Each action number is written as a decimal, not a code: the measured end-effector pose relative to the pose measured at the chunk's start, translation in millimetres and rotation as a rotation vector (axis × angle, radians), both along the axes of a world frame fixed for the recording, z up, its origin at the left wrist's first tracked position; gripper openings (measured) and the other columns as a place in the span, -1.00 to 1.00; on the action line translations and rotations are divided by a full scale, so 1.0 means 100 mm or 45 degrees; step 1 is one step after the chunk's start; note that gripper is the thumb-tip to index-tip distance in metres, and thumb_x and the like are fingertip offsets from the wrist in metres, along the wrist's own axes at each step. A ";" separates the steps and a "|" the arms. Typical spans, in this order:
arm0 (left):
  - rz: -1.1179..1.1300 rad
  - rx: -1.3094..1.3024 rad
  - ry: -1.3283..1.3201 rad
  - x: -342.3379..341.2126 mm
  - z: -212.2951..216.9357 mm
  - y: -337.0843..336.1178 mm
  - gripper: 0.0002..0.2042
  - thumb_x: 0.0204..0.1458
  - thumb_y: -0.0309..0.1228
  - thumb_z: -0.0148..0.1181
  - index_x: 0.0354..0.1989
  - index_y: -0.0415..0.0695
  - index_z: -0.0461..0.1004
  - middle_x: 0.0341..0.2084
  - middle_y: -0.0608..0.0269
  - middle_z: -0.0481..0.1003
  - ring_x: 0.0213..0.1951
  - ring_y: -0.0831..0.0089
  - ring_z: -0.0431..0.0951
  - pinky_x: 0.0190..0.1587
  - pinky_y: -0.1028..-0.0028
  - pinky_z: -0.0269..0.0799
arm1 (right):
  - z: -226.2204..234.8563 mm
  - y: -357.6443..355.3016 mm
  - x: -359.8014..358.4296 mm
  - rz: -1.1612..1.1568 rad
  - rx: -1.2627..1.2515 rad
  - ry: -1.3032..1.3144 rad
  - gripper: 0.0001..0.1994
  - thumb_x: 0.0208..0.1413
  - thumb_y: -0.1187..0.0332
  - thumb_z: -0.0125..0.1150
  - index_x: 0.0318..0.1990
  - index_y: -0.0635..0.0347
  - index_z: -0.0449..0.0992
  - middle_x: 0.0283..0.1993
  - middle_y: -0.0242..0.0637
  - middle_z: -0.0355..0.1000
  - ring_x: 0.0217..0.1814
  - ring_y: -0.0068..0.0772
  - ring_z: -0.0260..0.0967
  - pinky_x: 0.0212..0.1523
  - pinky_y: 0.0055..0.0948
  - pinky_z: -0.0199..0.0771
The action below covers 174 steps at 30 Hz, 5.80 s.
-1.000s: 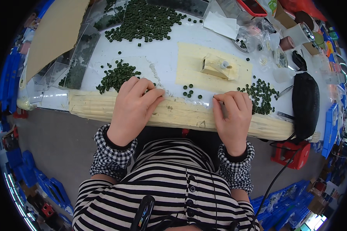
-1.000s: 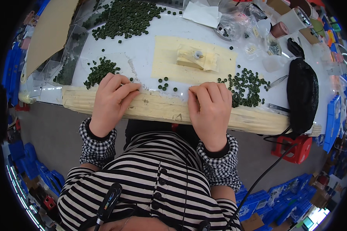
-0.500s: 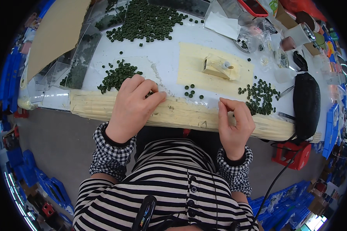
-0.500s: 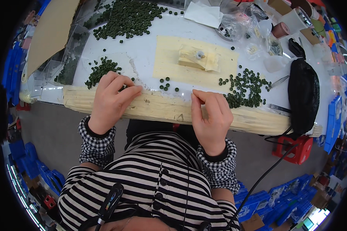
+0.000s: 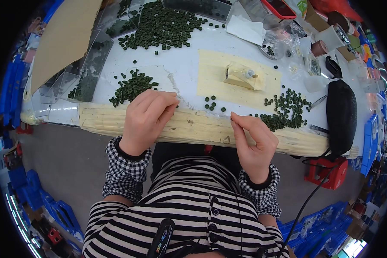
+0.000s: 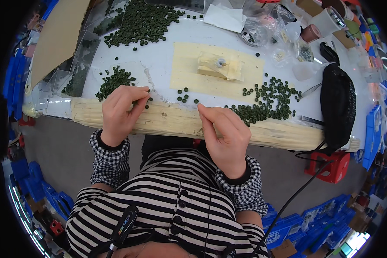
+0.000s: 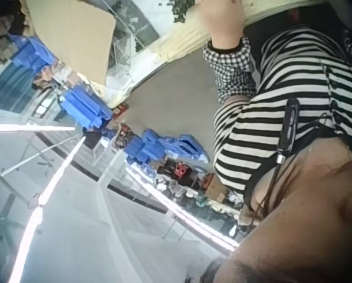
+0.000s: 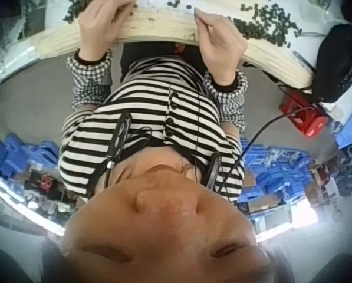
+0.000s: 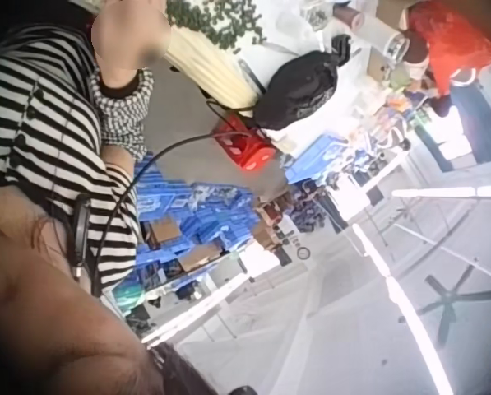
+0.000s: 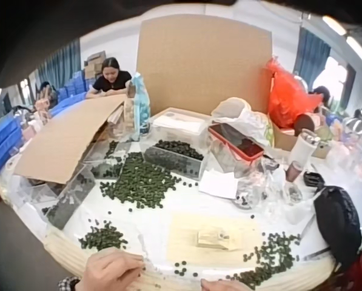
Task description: Assembling small green and black plastic toy parts at a workbench.
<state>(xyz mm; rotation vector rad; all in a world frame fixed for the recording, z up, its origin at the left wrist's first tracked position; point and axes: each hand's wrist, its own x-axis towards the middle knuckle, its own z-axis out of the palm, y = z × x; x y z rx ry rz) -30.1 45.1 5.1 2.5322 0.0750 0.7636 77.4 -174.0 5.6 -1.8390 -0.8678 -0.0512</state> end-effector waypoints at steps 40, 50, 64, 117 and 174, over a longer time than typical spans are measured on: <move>-0.396 -2.435 0.226 0.13 0.04 -0.64 -0.81 0.13 -0.53 0.16 -0.09 -0.24 0.51 -0.27 0.24 0.56 -0.35 0.69 0.45 -0.28 0.68 0.37 | 0.06 0.08 -0.07 0.116 0.350 0.478 -0.88 -0.05 0.61 0.28 -0.30 0.34 0.56 -0.38 -0.28 0.48 -0.35 -0.54 0.38 -0.28 -0.59 0.37; -0.362 -2.324 0.245 0.14 0.05 -0.65 -0.85 0.13 -0.53 0.17 -0.15 -0.25 0.53 -0.25 0.21 0.57 -0.22 0.58 0.54 -0.12 0.62 0.43 | 0.04 0.09 -0.09 0.083 0.389 0.510 -0.87 -0.04 0.64 0.27 -0.29 0.35 0.57 -0.36 -0.27 0.49 -0.33 -0.53 0.40 -0.27 -0.59 0.37; -0.285 -2.478 0.246 0.15 -0.01 -0.73 -0.88 0.17 -0.44 0.15 -0.19 -0.20 0.53 -0.42 0.36 0.53 -0.58 0.79 0.17 -0.54 0.74 0.05 | 0.01 0.14 -0.11 0.045 0.301 -0.150 -0.74 -0.18 0.70 0.33 -0.25 0.35 0.60 -0.37 -0.22 0.51 -0.37 -0.37 0.44 -0.37 -0.53 0.42; -0.291 -1.101 0.029 0.20 0.08 -0.57 -0.83 -0.12 -0.60 0.38 -0.30 -0.16 0.64 -0.75 0.53 0.11 -0.63 0.71 0.10 -0.55 0.61 -0.04 | 0.03 -0.03 -0.13 0.210 0.295 0.069 -0.67 -0.12 0.69 0.32 -0.12 0.31 0.61 -0.36 -0.25 0.48 -0.39 -0.44 0.39 -0.40 -0.58 0.37; -0.151 -0.483 0.209 0.51 0.19 -0.56 -0.88 0.06 -0.53 0.16 -0.23 -0.17 0.54 -0.56 0.30 0.30 -0.56 0.52 0.33 -0.52 0.52 0.26 | -0.11 -0.23 0.21 -0.151 -0.442 -0.573 -0.79 -0.18 0.51 0.37 -0.29 0.13 0.61 -0.34 -0.39 0.39 -0.18 -0.24 0.26 -0.12 -0.27 0.25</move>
